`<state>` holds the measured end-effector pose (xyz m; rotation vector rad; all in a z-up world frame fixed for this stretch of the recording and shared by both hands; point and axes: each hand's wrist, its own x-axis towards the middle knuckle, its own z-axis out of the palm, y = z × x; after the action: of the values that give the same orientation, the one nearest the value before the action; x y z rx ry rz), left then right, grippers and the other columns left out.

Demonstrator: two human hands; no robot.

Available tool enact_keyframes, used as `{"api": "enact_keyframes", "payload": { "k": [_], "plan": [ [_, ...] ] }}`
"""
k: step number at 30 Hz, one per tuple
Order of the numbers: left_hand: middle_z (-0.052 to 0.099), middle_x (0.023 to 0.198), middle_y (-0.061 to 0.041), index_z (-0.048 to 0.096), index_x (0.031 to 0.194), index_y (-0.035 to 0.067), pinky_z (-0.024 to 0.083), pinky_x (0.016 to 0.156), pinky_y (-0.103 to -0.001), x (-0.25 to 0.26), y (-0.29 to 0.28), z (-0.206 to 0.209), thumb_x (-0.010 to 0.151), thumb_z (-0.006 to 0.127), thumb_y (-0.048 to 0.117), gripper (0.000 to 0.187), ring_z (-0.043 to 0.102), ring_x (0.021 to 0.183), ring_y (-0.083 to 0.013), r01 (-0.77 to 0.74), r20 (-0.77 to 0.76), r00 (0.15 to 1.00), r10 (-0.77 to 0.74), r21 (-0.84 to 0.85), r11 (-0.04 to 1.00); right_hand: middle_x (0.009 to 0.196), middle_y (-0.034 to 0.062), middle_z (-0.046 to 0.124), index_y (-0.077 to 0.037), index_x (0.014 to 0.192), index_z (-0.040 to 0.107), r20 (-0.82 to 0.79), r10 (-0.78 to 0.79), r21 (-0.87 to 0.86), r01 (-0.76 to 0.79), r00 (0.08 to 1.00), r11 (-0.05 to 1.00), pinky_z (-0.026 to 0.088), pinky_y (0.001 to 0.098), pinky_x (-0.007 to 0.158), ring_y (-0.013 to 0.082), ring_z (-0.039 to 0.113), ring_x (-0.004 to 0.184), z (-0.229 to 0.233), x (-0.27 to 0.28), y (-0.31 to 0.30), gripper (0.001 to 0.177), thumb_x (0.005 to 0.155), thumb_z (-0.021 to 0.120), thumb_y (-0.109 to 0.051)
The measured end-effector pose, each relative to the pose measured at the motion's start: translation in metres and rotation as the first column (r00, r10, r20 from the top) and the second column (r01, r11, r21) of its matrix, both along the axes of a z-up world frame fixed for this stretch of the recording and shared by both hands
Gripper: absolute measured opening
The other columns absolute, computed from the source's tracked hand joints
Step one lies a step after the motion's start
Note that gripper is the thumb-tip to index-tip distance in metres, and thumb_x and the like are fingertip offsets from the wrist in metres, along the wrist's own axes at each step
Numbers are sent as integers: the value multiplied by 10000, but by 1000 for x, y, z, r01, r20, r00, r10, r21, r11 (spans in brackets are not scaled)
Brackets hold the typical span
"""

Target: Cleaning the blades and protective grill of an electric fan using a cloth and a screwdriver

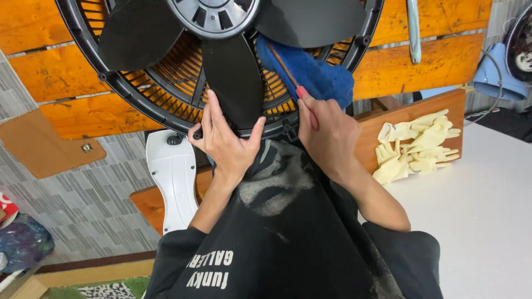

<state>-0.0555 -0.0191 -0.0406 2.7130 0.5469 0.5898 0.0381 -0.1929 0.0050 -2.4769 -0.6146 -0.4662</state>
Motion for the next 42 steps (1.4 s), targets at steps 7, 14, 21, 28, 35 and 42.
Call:
{"api": "enact_keyframes", "payload": {
  "k": [7,14,21,28,35,42],
  "plan": [
    [730,1256,-137,401,1559,-26,236,1020,-493,0,-1,2,919,705,655,983,625,1270,-264,-8,11,1000,8,6,1000,704,-31,624,-193,939,779,-79,-4,-60,-1,997,998,531,260,573,179,679,613,4,-5,-23,50,951,817,-222],
    [745,1185,-128,397,1563,-23,239,1018,-485,0,-1,4,929,709,628,961,631,1251,-252,1,7,1000,-1,2,1000,710,10,630,-126,948,773,-89,24,69,-17,996,997,542,256,591,216,688,631,-1,0,-2,25,951,796,-136],
    [746,1190,-115,402,1560,-22,238,1018,-479,2,-1,4,910,716,650,987,631,1248,-239,-2,11,1000,2,-7,1000,830,56,765,-111,978,799,-224,43,136,-12,974,991,570,339,642,292,745,757,11,15,-19,52,945,838,-121],
    [746,1166,-125,399,1559,-27,239,1009,-483,2,0,6,911,708,660,994,651,1208,-242,-1,-9,1000,1,6,1000,803,73,750,-84,920,780,-222,165,229,-113,961,967,562,339,626,302,735,716,-8,26,-30,66,931,845,-83],
    [740,1143,-137,416,1548,-35,241,1007,-472,1,-2,6,895,717,660,1000,659,1196,-247,-13,-23,1000,13,12,1000,704,99,664,-74,954,792,-205,142,196,-101,969,975,522,339,557,341,666,604,5,27,-32,65,928,850,-62],
    [730,1220,-160,405,1553,-32,247,1008,-472,-1,2,0,875,719,697,1044,661,1188,-265,-2,-39,999,2,8,1000,623,22,541,-112,887,773,-178,139,43,-134,974,990,508,320,521,258,611,524,26,27,-35,107,963,838,-149]
  ]
}}
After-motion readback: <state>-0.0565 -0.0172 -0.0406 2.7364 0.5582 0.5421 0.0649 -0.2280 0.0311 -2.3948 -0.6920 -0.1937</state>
